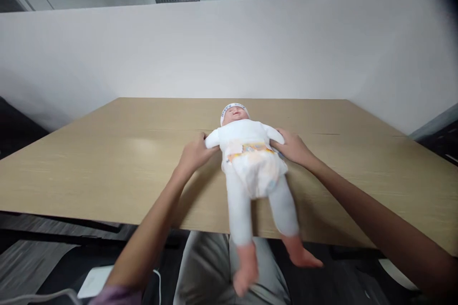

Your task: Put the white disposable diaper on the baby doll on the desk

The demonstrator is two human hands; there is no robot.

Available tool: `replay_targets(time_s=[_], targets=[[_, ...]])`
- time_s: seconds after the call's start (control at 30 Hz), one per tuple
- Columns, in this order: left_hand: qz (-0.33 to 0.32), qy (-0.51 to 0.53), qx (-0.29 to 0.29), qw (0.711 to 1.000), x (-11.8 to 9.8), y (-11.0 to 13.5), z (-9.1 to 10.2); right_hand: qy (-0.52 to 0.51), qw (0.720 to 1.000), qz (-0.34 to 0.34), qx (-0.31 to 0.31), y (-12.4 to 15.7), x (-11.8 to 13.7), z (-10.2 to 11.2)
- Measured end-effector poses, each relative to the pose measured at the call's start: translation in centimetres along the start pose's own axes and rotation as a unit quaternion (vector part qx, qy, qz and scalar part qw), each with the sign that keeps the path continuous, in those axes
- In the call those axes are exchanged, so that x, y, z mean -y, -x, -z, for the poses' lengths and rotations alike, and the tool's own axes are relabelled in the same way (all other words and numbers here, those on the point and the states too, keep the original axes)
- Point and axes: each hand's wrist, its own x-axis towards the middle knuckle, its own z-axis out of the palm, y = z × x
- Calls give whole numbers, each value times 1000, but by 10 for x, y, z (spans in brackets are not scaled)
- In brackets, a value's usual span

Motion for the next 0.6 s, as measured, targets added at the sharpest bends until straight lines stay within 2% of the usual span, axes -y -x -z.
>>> replay_targets(time_s=[0.1, 0.2, 0.27, 0.37, 0.47, 0.53, 0.6], targets=[[22, 63, -15, 998, -12, 93, 0, -91, 995, 32, 9, 51, 14, 24], [18, 157, 16, 987, -15, 187, -20, -111, 992, 59, 18, 102, 33, 41], [23, 186, 55, 981, -6, 243, -37, -105, 990, 85, 34, 134, 47, 49], [12, 191, 120, 974, 19, 317, -55, -102, 984, 115, 95, 183, 67, 51], [29, 183, 153, 971, 48, 376, -62, -103, 973, 143, 149, 230, 84, 33], [68, 172, 170, 968, 62, 405, -62, -99, 967, 159, 171, 256, 91, 7], [98, 162, 195, 962, 68, 421, -62, -80, 966, 153, 192, 275, 92, -26]])
